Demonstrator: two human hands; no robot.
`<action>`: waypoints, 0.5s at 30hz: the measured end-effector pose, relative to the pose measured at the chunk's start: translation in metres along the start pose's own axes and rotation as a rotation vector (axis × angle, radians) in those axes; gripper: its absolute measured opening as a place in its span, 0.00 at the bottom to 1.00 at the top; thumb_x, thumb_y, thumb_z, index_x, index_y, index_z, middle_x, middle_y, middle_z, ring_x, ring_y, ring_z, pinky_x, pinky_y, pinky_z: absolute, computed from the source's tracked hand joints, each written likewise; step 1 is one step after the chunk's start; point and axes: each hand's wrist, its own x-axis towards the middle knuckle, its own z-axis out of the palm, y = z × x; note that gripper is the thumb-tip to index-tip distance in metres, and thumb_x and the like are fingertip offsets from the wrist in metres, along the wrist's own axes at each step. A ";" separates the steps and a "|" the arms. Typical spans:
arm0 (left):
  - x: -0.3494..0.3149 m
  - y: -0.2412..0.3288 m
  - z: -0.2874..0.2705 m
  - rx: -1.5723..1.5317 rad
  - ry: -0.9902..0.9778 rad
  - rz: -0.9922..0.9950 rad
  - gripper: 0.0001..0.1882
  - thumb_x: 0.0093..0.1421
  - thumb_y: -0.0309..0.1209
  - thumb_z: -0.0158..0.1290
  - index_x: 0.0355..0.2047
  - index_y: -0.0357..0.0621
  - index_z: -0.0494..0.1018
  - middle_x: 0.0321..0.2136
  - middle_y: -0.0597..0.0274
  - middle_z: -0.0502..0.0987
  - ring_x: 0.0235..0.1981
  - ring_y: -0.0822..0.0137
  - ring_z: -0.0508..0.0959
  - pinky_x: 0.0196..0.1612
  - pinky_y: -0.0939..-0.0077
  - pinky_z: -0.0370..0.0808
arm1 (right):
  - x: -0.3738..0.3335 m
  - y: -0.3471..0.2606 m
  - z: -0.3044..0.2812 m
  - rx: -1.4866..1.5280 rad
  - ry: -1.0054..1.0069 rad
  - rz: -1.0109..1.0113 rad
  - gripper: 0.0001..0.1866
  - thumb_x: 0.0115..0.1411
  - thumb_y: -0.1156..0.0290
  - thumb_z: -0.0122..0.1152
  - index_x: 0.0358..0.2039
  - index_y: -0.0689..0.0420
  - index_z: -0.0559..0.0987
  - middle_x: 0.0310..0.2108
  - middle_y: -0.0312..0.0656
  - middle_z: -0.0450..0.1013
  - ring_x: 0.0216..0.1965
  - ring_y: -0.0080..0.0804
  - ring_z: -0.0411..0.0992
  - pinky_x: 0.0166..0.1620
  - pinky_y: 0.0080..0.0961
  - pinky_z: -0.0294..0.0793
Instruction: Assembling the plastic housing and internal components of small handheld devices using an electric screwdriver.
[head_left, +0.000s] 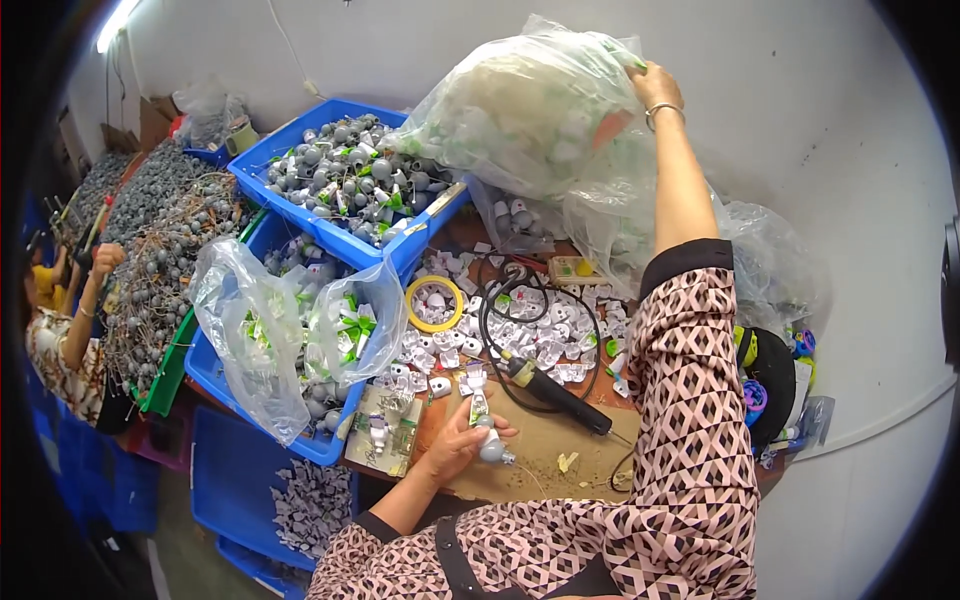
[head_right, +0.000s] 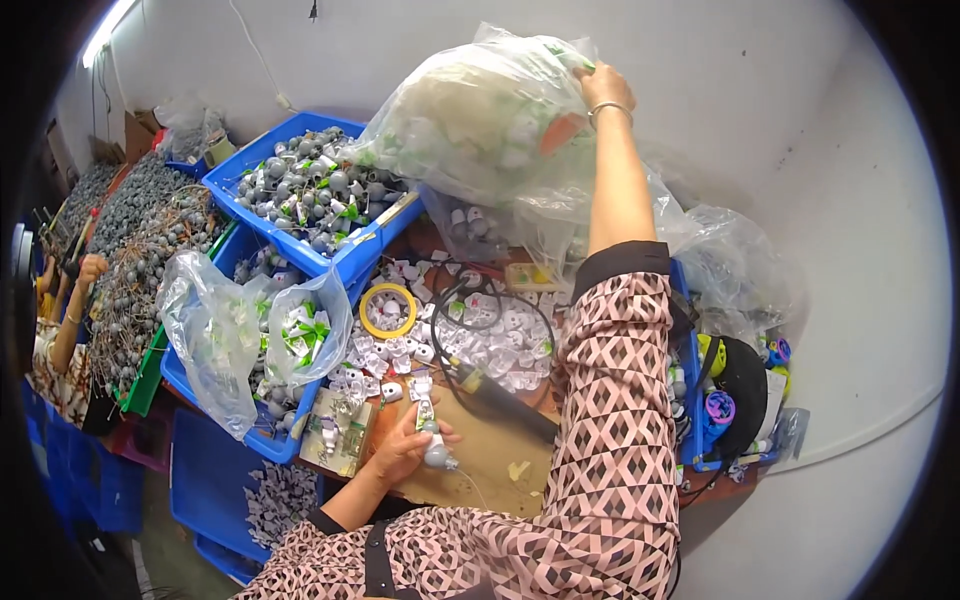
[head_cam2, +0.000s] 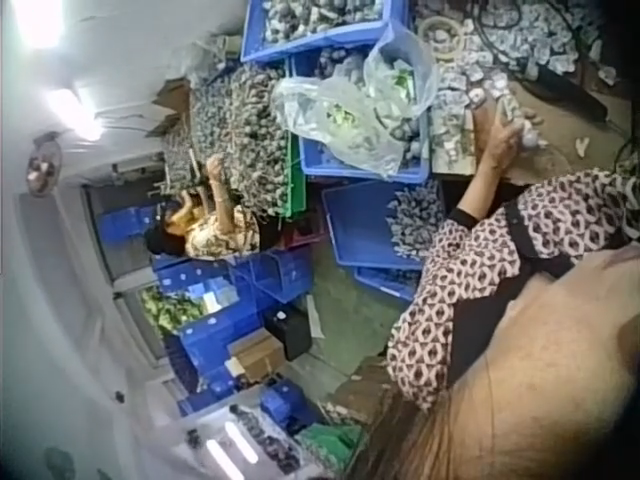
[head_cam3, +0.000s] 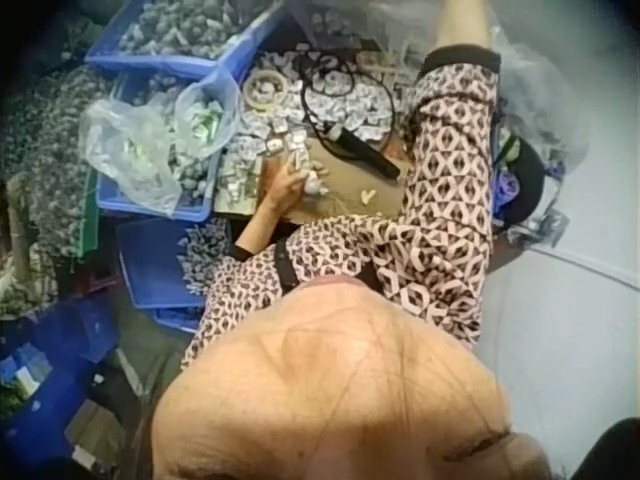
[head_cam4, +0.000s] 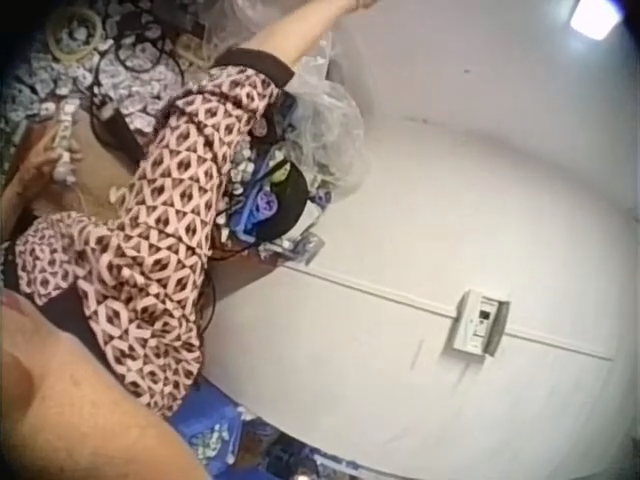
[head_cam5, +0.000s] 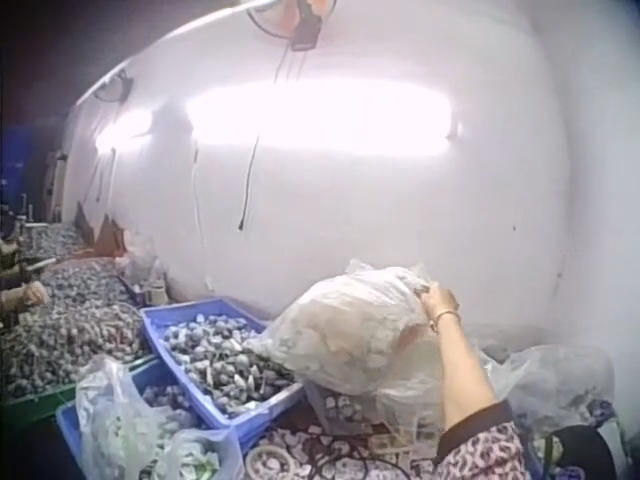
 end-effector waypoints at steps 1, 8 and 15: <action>-0.001 0.000 -0.001 0.011 -0.008 0.005 0.39 0.54 0.29 0.55 0.61 0.47 0.45 0.41 0.49 0.70 0.49 0.47 0.72 0.50 0.54 0.70 | 0.000 0.001 -0.002 0.044 -0.014 -0.003 0.17 0.54 0.61 0.53 0.43 0.51 0.76 0.33 0.43 0.77 0.32 0.43 0.76 0.34 0.40 0.74; 0.000 -0.001 0.005 0.017 -0.046 -0.006 0.38 0.55 0.29 0.54 0.61 0.46 0.44 0.42 0.48 0.69 0.50 0.48 0.71 0.51 0.55 0.70 | 0.058 0.057 0.088 -0.003 -0.195 -0.131 0.22 0.57 0.54 0.46 0.48 0.52 0.74 0.51 0.48 0.68 0.54 0.45 0.65 0.54 0.39 0.64; -0.013 0.004 -0.005 -0.013 0.063 0.015 0.39 0.53 0.27 0.56 0.60 0.47 0.47 0.40 0.49 0.71 0.48 0.47 0.72 0.49 0.54 0.71 | -0.006 -0.057 0.036 0.129 -0.194 -0.057 0.20 0.56 0.60 0.44 0.45 0.53 0.76 0.50 0.47 0.69 0.53 0.43 0.66 0.54 0.34 0.63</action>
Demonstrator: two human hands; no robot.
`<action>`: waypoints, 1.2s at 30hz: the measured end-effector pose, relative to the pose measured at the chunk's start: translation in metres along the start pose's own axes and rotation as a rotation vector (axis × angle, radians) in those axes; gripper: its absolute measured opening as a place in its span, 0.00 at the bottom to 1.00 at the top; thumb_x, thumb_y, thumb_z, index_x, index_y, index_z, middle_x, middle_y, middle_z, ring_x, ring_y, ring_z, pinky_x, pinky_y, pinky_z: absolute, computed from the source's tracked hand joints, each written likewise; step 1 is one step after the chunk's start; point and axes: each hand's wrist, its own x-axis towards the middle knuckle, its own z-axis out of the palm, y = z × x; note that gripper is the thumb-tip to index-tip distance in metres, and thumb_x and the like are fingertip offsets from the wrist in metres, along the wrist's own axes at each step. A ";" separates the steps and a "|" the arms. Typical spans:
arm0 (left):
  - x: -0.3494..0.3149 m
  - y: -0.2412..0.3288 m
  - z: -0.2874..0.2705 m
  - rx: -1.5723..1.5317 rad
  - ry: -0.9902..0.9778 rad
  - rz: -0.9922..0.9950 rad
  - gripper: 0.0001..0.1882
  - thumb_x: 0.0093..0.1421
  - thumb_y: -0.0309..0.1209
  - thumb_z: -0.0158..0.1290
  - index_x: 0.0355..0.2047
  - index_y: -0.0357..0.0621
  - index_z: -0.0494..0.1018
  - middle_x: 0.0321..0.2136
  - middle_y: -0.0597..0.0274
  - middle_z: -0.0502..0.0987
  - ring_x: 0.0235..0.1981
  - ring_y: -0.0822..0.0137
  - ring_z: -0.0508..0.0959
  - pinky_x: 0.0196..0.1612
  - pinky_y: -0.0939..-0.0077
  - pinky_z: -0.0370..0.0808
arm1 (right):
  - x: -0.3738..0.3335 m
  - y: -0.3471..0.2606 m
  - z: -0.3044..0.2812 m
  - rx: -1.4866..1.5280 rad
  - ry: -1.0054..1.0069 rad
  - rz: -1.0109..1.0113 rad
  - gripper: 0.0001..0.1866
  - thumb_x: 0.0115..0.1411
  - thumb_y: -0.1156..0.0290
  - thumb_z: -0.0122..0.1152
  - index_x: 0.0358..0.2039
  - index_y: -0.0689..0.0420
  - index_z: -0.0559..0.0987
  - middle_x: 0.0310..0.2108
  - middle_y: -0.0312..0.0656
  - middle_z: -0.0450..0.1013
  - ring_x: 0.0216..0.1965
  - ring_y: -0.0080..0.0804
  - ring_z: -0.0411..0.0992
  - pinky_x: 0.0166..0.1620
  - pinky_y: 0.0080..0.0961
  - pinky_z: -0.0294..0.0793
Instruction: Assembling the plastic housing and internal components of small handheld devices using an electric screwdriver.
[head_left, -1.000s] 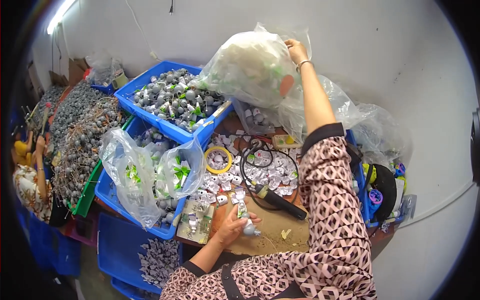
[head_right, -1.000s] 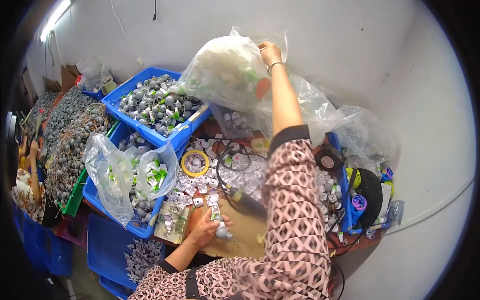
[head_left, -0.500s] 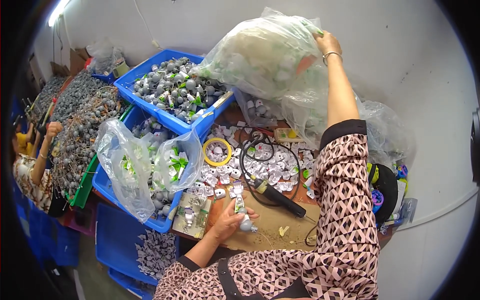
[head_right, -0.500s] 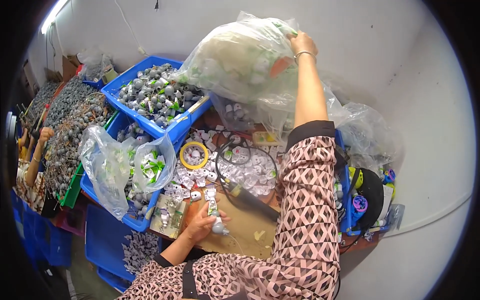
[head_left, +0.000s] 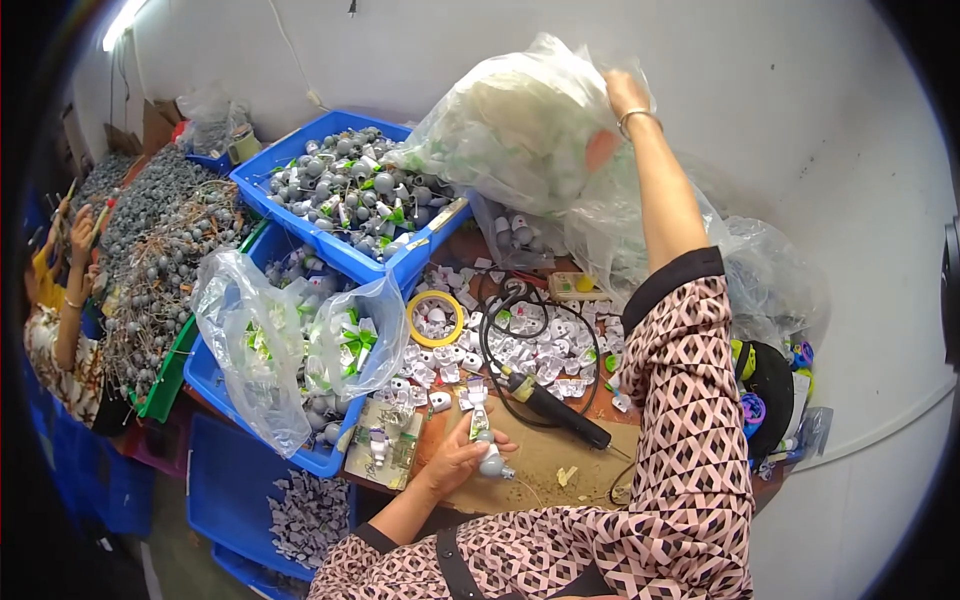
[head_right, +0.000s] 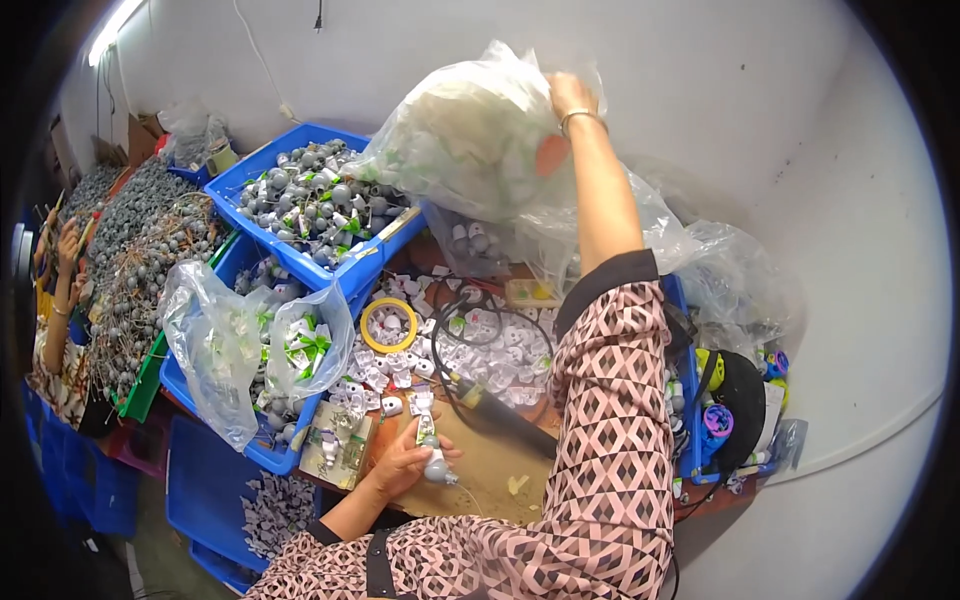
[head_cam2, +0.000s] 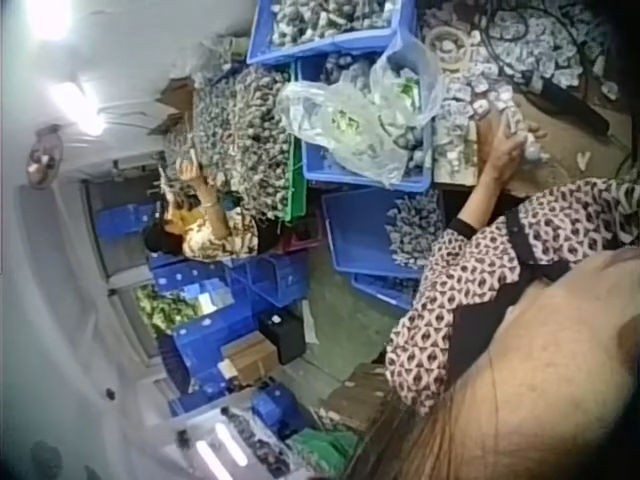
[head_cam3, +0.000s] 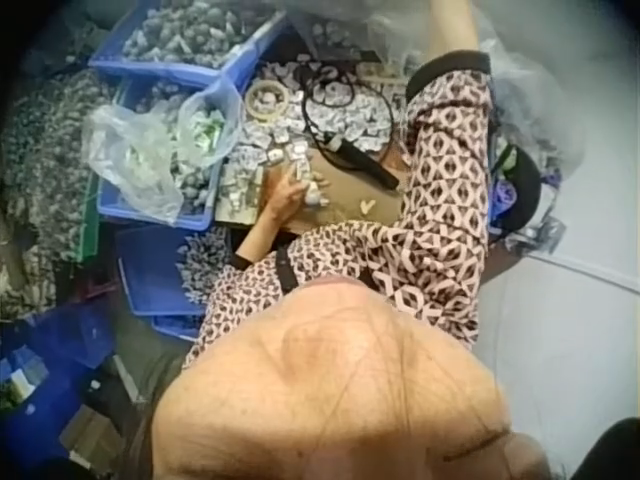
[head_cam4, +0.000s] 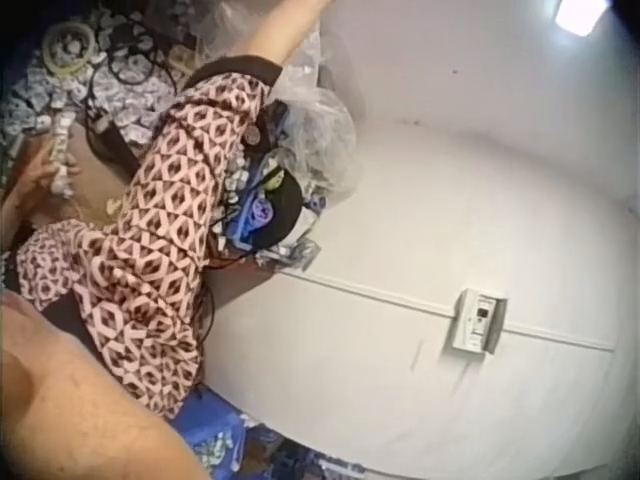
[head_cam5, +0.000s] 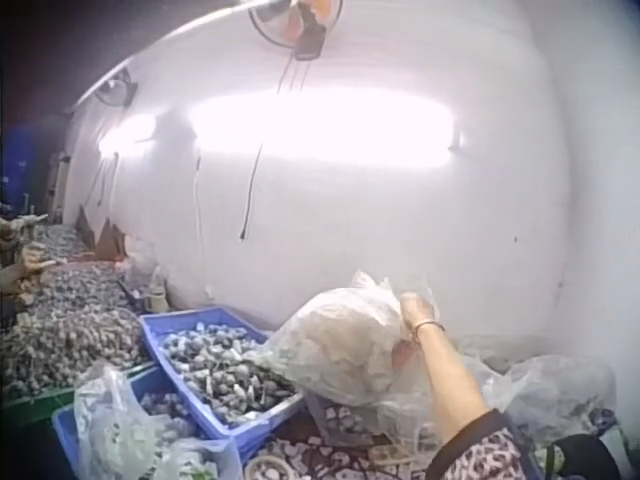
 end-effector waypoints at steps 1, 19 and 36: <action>0.002 -0.001 0.002 0.007 -0.016 -0.003 0.39 0.53 0.27 0.56 0.60 0.47 0.47 0.40 0.49 0.71 0.48 0.47 0.72 0.49 0.54 0.71 | 0.003 -0.005 -0.023 -0.232 0.053 -0.079 0.19 0.55 0.61 0.48 0.43 0.54 0.77 0.49 0.43 0.70 0.50 0.40 0.68 0.50 0.32 0.66; 0.012 -0.003 0.008 0.055 -0.062 -0.008 0.36 0.55 0.28 0.54 0.60 0.47 0.46 0.42 0.50 0.71 0.49 0.48 0.72 0.50 0.56 0.71 | -0.011 0.062 0.003 0.344 -0.160 -0.057 0.25 0.57 0.55 0.51 0.49 0.59 0.71 0.44 0.42 0.72 0.46 0.34 0.68 0.49 0.32 0.65; 0.008 -0.003 0.009 0.025 -0.043 -0.007 0.38 0.55 0.28 0.55 0.61 0.46 0.46 0.41 0.50 0.71 0.49 0.49 0.72 0.51 0.57 0.70 | 0.038 -0.021 -0.136 1.120 0.527 -0.174 0.16 0.60 0.68 0.48 0.48 0.55 0.66 0.38 0.39 0.70 0.33 0.28 0.69 0.34 0.24 0.72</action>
